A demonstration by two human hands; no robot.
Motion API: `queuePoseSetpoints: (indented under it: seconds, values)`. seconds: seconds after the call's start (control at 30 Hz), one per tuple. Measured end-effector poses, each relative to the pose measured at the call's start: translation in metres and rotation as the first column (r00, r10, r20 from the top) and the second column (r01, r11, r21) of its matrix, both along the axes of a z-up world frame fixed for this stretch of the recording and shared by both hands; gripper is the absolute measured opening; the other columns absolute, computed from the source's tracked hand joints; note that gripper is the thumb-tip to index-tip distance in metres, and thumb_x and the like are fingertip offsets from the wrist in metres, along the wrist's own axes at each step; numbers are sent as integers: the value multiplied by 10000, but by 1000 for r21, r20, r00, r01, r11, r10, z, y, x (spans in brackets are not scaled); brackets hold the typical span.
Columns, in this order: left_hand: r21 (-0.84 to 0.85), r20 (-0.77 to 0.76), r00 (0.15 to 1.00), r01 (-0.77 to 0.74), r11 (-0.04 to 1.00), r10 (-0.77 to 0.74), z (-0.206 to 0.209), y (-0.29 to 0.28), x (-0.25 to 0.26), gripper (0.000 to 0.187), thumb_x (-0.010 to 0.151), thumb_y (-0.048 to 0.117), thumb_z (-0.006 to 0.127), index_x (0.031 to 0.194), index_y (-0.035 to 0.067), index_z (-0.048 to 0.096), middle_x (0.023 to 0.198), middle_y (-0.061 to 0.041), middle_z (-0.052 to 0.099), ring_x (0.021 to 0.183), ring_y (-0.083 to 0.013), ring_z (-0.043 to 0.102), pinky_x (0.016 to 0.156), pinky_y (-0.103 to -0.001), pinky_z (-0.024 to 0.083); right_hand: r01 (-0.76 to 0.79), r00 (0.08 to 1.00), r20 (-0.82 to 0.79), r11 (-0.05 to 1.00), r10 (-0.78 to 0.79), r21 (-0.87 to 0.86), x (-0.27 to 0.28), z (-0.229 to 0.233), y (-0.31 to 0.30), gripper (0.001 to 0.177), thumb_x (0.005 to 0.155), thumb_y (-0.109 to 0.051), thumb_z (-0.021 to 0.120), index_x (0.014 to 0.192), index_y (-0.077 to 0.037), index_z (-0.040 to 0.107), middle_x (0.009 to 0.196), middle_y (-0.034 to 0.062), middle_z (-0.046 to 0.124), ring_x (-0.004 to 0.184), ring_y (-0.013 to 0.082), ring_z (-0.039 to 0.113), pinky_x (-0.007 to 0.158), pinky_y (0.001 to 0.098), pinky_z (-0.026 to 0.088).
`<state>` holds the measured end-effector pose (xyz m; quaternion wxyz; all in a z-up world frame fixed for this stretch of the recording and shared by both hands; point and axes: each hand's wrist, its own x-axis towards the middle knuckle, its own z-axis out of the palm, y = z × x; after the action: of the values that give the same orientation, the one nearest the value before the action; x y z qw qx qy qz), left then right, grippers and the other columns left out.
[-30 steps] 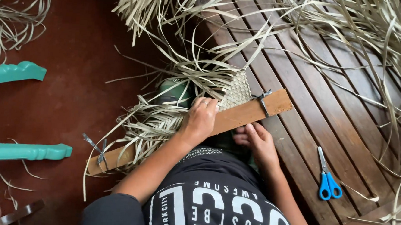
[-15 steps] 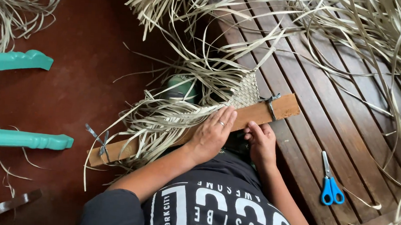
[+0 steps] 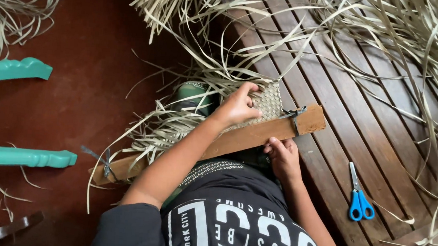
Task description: Weaving dried plant fibers into a mat using a wooden guide board to hold the work in place.
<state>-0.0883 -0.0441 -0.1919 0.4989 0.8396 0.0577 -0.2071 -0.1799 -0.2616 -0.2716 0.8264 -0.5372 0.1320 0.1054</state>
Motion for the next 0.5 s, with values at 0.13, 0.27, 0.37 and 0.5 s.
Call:
queuePoseSetpoints:
  seconds: [0.13,0.27,0.37,0.5]
  values:
    - [-108,-24,1000,-8,994,6,21,0,-2,911,677,355,876,1459,249,419,834,1,743,912,-214,736,846,-393,538,-35,999,-8,999,35,0,2,27,11,189,912,-132,697,870,21,593,567,141,613,445,109,608,452,170,416]
    - [50,-48,998,48,998,-46,28,-2,-1,884,820,382,803,1547,254,316,1062,-95,726,1162,-317,672,1041,-501,433,-25,1000,-16,999,26,38,2,13,6,177,922,-95,690,972,43,591,649,171,654,522,174,702,499,195,514]
    - [41,-61,996,70,997,-68,21,-5,-2,831,860,337,791,1537,222,324,1143,-170,708,1217,-366,649,1061,-528,421,-13,1000,-23,998,15,59,0,-10,1,205,922,-68,690,1039,62,583,723,190,664,571,223,733,536,238,580]
    - [-38,-84,995,43,998,-47,9,-5,1,816,836,354,807,1510,183,379,1159,-220,691,1209,-377,658,1026,-496,505,-10,1000,-12,999,11,47,1,3,2,231,939,-63,679,1078,89,576,763,197,661,587,238,741,550,268,614]
